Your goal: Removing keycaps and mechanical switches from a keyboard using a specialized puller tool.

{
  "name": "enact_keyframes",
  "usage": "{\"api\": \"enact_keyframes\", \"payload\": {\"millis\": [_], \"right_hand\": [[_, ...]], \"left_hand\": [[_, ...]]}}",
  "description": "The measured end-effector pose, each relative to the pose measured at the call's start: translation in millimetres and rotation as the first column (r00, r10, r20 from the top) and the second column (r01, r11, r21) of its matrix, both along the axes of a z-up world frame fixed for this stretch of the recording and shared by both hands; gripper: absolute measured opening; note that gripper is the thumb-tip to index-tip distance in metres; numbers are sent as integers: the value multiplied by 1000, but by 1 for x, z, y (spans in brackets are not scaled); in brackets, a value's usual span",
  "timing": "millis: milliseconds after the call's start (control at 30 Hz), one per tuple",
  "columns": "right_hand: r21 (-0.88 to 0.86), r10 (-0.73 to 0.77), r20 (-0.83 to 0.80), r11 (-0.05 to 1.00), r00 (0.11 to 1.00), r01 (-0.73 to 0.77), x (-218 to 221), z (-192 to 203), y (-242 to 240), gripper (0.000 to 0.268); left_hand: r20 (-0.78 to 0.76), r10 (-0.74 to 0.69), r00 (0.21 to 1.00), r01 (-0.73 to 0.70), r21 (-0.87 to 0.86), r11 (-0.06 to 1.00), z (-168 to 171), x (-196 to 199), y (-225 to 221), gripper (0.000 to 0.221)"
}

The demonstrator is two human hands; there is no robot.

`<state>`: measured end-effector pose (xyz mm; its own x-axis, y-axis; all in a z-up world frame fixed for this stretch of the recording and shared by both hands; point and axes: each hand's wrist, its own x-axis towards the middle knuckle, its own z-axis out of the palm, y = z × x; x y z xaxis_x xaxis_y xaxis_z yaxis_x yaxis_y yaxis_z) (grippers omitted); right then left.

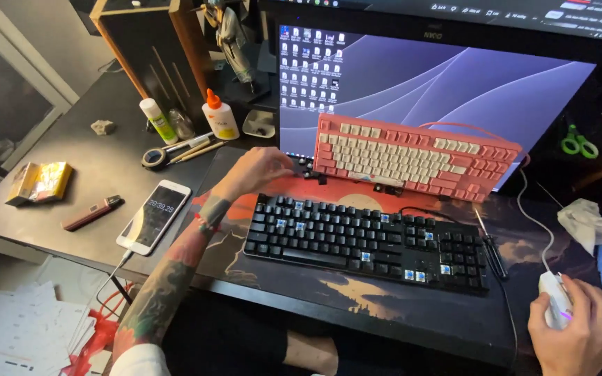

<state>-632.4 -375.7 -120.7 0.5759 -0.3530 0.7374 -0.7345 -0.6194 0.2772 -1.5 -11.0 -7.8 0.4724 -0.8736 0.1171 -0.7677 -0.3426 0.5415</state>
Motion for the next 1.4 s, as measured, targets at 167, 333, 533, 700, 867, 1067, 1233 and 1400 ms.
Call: {"api": "enact_keyframes", "payload": {"millis": [167, 333, 533, 700, 867, 1067, 1233, 1400], "right_hand": [[92, 315, 191, 937, 929, -337, 32, 40, 22, 26], [166, 387, 295, 880, 874, -446, 89, 92, 58, 22], [310, 511, 320, 739, 798, -598, 146, 125, 90, 22], [315, 640, 397, 579, 658, -752, 223, 125, 115, 26], [488, 807, 394, 223, 441, -844, 290, 157, 164, 32], [443, 870, 252, 285, 423, -850, 332, 106, 158, 24], [356, 883, 260, 289, 391, -889, 322, 125, 165, 19], [287, 874, 281, 317, 396, -904, 319, 115, 165, 17]], "left_hand": [[124, -48, 991, 42, 50, 998, -42, 7, -36, 28], [222, -86, 971, 80, 36, 996, -55, 8, -44, 13], [51, -50, 997, 49, 17, 999, -6, -31, -23, 22], [-98, -112, 989, 96, -158, 983, 11, -66, -18, 25], [-280, -263, 923, 198, -241, 950, 34, -104, -14, 26], [-399, -212, 892, 143, -196, 970, 21, -113, -7, 33], [-483, -243, 841, 131, -254, 958, 31, -123, -1, 31], [-532, -237, 813, 86, -292, 952, 41, -139, 2, 30]]}}
